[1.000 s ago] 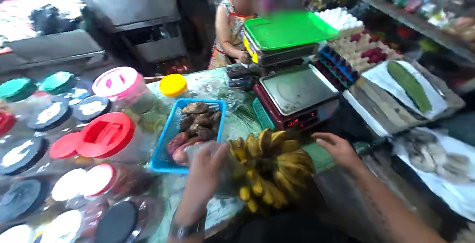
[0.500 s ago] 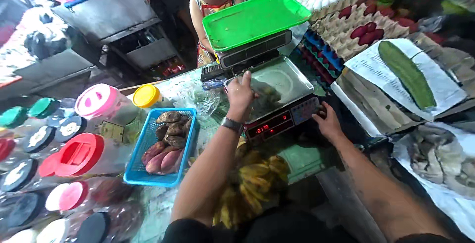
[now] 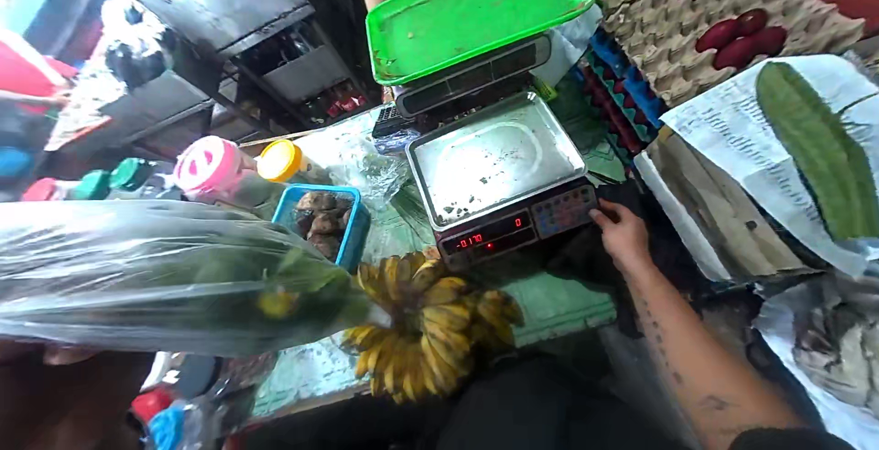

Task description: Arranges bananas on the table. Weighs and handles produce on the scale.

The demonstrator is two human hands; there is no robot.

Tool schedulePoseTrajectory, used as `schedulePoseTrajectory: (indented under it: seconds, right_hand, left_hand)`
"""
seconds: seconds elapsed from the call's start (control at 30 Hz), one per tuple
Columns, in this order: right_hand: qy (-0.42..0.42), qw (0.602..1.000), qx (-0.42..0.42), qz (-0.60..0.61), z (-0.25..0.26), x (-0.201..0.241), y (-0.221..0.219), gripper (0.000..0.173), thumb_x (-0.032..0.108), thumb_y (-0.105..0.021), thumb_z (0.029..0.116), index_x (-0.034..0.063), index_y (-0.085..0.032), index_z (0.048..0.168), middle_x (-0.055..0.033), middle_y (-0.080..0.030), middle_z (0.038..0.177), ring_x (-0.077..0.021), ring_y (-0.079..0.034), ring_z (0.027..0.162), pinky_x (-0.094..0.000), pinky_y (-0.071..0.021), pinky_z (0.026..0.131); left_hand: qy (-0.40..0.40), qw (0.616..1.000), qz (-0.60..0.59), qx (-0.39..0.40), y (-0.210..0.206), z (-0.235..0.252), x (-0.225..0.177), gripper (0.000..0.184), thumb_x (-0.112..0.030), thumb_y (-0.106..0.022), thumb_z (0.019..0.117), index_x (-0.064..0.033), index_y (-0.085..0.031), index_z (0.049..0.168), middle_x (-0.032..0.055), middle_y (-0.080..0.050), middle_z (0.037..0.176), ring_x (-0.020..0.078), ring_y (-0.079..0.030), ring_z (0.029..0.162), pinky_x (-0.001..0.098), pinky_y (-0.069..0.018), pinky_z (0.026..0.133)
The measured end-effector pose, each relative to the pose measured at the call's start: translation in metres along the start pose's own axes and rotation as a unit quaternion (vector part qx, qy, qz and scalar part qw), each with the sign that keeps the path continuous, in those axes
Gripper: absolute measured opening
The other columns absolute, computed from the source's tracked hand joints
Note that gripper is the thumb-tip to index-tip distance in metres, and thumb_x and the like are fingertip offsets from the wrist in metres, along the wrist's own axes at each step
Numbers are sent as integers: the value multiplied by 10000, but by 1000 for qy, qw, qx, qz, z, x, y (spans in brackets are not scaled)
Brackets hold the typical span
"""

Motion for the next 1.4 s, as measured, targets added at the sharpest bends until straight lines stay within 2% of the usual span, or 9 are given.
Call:
schedulePoseTrajectory:
  seconds: [0.23, 0.33, 0.43, 0.57, 0.77, 0.97, 1.07, 1.17, 1.4]
  right_hand:
    - [-13, 998, -10, 63, 6, -2, -3, 348, 219, -699, 987, 8, -642, 1258, -206, -670, 1189, -275, -662, 1021, -470, -524, 932]
    - [-18, 998, -8, 54, 6, 1, -5, 368, 216, -696, 991, 8, -624, 1286, -214, -666, 1220, -303, -663, 1087, -498, -518, 971]
    - [-22, 999, -6, 43, 7, -1, -5, 377, 228, -688, 998, 10, -617, 1297, -224, -665, 1217, -332, -657, 1099, -526, -509, 979]
    - [-16, 1000, 11, 13, 6, 1, -3, 378, 239, -674, 1006, 9, -618, 1300, -226, -669, 1216, -352, -658, 1104, -555, -497, 993]
    - [11, 985, 81, 153, 1, 2, -31, 564, 179, -530, 1067, 59, -330, 1580, -210, -432, 1558, -271, -480, 1406, -443, -418, 1149]
    - [13, 975, 68, 213, -21, 3, -33, 617, 66, -563, 1018, 57, -310, 1580, -204, -445, 1536, -245, -502, 1377, -406, -445, 1129]
    - [8, 982, 91, 168, -29, -7, -35, 812, 29, -694, 941, 141, -250, 1612, -194, -468, 1521, -297, -573, 1298, -485, -531, 1015]
    - [30, 987, 70, 140, -27, -4, -34, 986, 102, -821, 858, 93, -190, 1616, -236, -462, 1511, -308, -576, 1301, -476, -528, 1045]
    - [-2, 997, 2, 78, -21, -2, -35, 955, 156, -871, 806, 42, -284, 1550, -263, -516, 1436, -333, -568, 1299, -487, -481, 1090]
  left_hand:
    - [-54, 994, 92, -6, -78, -41, -54, 374, -140, -399, 1054, -87, -723, 875, 55, -744, 889, 155, -710, 911, 364, -569, 933]
    - [6, 998, 10, 60, -27, -40, -35, 266, -125, -466, 1039, -103, -727, 996, 27, -728, 969, 128, -693, 963, 340, -553, 958]
    - [36, 998, -49, 5, -55, -14, -25, 235, -118, -470, 1031, -112, -658, 890, -12, -639, 762, 72, -627, 686, 255, -577, 725]
    - [33, 998, 13, -58, -185, 24, -41, 447, -461, -336, 1107, -175, -570, 855, -42, -541, 625, 41, -518, 496, 201, -478, 474]
    - [66, 995, 69, -8, -280, 92, 47, 314, -355, -452, 1101, -132, -564, 911, -31, -594, 653, 80, -562, 514, 272, -520, 487]
    - [145, 983, 115, 14, -308, 109, 172, 348, -364, -514, 1083, -27, -564, 1012, 59, -587, 718, 152, -575, 519, 334, -561, 529]
    - [198, 952, 210, 101, -310, 91, 202, 418, -334, -550, 1069, 1, -516, 1316, 168, -670, 1053, 251, -720, 817, 431, -630, 730]
    - [180, 924, 302, 151, -288, 50, 184, 620, -413, -599, 1031, -115, -369, 1523, 185, -542, 1428, 304, -679, 1075, 498, -594, 844]
    - [147, 950, 274, -12, -151, -71, 196, 488, -243, -631, 1001, 20, -508, 1394, 164, -619, 1306, 210, -702, 1028, 386, -634, 816]
Point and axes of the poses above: each hand's wrist, its own z-axis towards the middle knuckle, its own y-axis out of the back of the hand, x = y × z, the point moved 9 cm from there along z, towards the middle knuckle
